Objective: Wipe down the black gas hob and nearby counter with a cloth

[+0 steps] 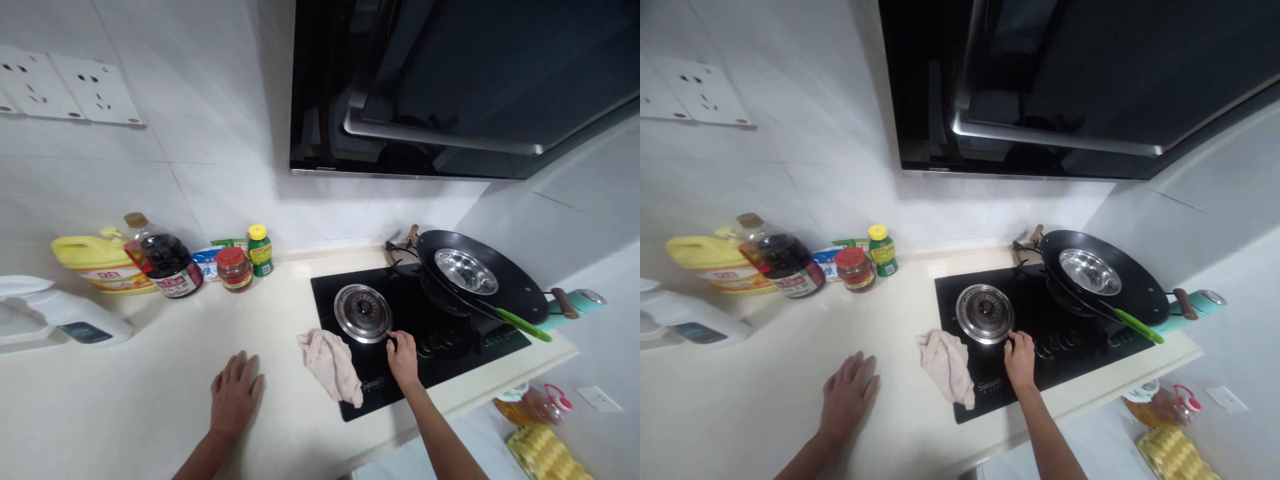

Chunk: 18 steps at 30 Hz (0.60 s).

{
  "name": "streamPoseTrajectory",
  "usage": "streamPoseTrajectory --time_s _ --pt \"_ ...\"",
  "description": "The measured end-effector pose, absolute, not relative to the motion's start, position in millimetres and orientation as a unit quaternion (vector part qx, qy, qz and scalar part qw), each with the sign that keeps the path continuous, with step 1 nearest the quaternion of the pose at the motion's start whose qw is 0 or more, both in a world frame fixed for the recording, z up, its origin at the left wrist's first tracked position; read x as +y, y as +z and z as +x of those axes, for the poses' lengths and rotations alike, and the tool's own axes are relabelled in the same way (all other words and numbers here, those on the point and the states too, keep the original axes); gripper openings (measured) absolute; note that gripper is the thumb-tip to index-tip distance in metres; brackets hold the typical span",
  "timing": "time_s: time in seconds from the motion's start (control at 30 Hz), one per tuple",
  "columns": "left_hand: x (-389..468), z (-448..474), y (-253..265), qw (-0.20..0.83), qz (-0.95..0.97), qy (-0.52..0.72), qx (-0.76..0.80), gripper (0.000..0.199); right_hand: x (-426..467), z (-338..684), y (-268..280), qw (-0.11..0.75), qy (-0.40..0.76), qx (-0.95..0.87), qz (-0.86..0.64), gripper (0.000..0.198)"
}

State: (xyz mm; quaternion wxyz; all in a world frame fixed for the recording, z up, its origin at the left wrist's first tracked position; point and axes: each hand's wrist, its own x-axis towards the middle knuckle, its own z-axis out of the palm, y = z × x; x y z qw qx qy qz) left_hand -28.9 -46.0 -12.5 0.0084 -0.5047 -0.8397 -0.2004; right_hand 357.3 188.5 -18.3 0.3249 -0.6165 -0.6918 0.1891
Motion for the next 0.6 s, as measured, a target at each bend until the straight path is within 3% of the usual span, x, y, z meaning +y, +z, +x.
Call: streamPoseTrajectory --time_s 0.17,0.37,0.6 --pt "-16.5 25.8 -3.7 -0.031 -0.574 -0.225 -0.786 0.043 192.2 350.5 -47.7 0.248 0.032 -0.733 -0.632 0.048" --pt "28.8 126.2 1.4 -0.103 -0.663 -0.230 -0.705 0.049 190.2 351.8 -56.6 0.218 0.006 -0.736 -0.641 0.052" --pt "88.1 167.5 6.1 -0.204 -0.737 -0.182 -0.618 0.058 191.8 352.3 -59.6 0.190 -0.018 -0.738 -0.648 0.051"
